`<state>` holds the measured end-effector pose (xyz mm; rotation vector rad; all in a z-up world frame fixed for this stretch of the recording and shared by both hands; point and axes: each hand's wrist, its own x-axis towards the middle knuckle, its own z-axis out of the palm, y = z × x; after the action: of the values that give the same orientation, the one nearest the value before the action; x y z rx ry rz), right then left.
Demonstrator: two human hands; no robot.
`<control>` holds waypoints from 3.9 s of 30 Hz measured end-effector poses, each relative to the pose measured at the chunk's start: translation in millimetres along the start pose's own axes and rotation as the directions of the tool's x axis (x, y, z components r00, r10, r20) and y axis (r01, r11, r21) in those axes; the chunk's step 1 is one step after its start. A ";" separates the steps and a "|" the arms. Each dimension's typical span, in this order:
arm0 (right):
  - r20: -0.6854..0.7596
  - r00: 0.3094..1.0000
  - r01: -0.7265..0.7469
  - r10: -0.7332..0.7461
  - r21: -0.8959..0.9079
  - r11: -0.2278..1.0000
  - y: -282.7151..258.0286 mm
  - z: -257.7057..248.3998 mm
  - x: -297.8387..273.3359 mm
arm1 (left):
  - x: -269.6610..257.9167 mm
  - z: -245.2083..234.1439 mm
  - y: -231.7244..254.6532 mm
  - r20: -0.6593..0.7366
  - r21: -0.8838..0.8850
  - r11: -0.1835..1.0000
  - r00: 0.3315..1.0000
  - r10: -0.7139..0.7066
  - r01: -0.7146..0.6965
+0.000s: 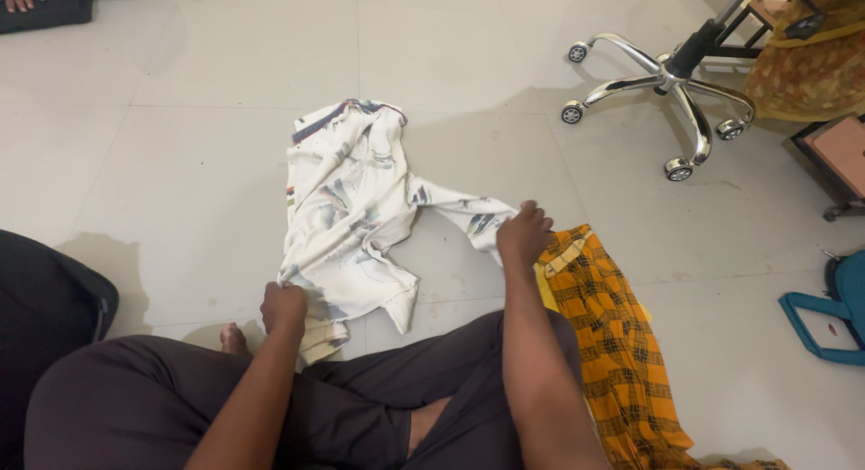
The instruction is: The person sits on the floor and folds a white patterned shirt. They smooth out the fabric, fold the sleeves, and then fold the shirt in half. The person also buttons the shirt during the process.
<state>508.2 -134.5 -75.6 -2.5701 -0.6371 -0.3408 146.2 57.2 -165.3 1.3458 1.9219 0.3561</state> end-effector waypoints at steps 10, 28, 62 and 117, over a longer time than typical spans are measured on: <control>0.678 0.584 0.361 -0.447 0.277 0.891 -64.7 157.9 -125.2 | 7.1 12.1 -7.5 0.120 0.052 0.977 0.972 0.200 -0.207; 0.643 -0.171 0.022 -0.746 0.760 0.650 -68.3 102.2 -133.9 | -38.5 -1.8 3.9 -0.021 0.424 0.504 0.549 0.836 -0.752; 0.645 0.760 -0.181 0.079 0.093 0.979 51.3 101.3 107.3 | 0.8 49.5 91.9 0.317 0.359 0.438 0.549 0.773 -0.824; 0.641 0.698 0.365 -0.319 0.065 0.929 -53.5 109.7 37.8 | 31.9 64.5 125.6 0.483 0.386 -0.034 0.170 0.859 -0.922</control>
<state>528.1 -24.0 -136.8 -2.5969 -1.3835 0.4592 272.7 125.1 -146.7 2.9917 0.6432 0.2103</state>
